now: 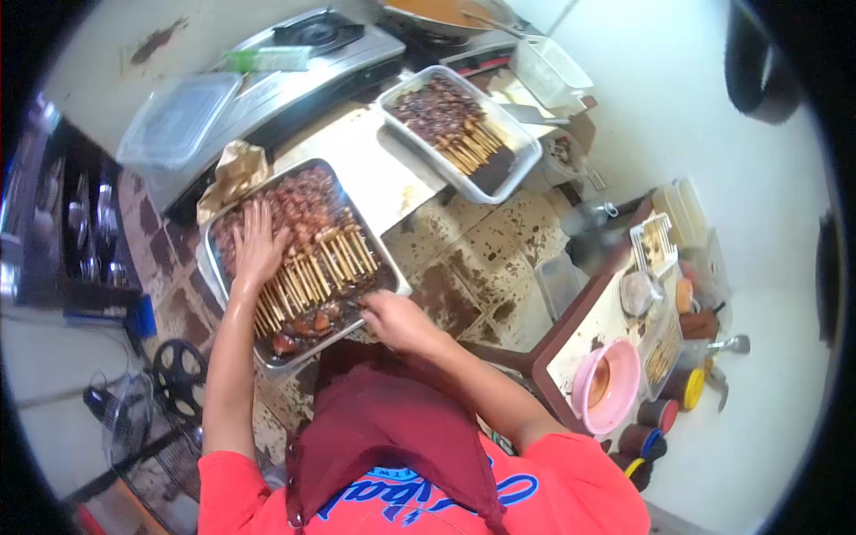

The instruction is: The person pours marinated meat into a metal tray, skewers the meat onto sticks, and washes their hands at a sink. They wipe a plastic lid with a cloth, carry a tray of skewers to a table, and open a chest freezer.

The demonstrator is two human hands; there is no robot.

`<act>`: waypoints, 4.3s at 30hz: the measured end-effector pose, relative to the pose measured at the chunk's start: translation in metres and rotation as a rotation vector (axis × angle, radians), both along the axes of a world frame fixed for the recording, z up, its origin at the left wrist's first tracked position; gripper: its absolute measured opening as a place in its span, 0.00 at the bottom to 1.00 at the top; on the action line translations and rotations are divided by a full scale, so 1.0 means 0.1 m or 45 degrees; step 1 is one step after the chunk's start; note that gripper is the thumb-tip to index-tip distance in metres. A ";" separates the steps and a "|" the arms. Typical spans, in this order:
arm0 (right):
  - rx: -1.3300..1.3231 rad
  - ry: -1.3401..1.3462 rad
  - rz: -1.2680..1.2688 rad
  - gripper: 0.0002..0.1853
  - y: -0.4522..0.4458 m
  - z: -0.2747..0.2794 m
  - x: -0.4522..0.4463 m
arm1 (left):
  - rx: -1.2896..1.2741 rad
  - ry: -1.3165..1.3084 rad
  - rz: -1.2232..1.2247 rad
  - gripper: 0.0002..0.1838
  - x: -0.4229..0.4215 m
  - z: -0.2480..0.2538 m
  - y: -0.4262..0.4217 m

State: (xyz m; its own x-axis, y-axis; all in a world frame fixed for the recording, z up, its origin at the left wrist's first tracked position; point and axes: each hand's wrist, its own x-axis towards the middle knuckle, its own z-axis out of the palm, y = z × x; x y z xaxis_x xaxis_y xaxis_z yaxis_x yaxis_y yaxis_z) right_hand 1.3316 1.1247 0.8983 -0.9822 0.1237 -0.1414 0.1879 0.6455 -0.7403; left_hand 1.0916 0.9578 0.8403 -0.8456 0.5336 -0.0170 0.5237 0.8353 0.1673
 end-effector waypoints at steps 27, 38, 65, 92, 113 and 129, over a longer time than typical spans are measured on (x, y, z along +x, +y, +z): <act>-0.205 -0.324 -2.725 0.15 -2.77 -1.12 5.11 | 0.108 -1.552 -1.938 0.15 4.54 0.67 1.90; -0.357 -0.375 -3.060 0.14 -3.88 -0.64 7.08 | 0.277 -2.897 -3.381 0.07 8.79 3.54 -0.01; -2.318 -0.419 -3.673 0.13 -7.52 -2.58 11.48 | -0.964 -0.527 -3.654 0.23 17.90 0.68 -1.50; 1.237 0.188 -3.748 0.24 -7.35 0.89 25.92 | -1.630 -2.260 -2.585 0.21 26.82 1.18 -3.68; -0.370 1.890 -3.923 0.21 -7.67 -1.45 29.28 | -1.471 -2.684 -1.374 0.25 30.75 0.02 -5.37; 0.202 1.038 -4.300 0.09 -7.94 -1.04 28.76 | -0.963 -2.368 -2.378 0.36 29.86 0.35 -5.60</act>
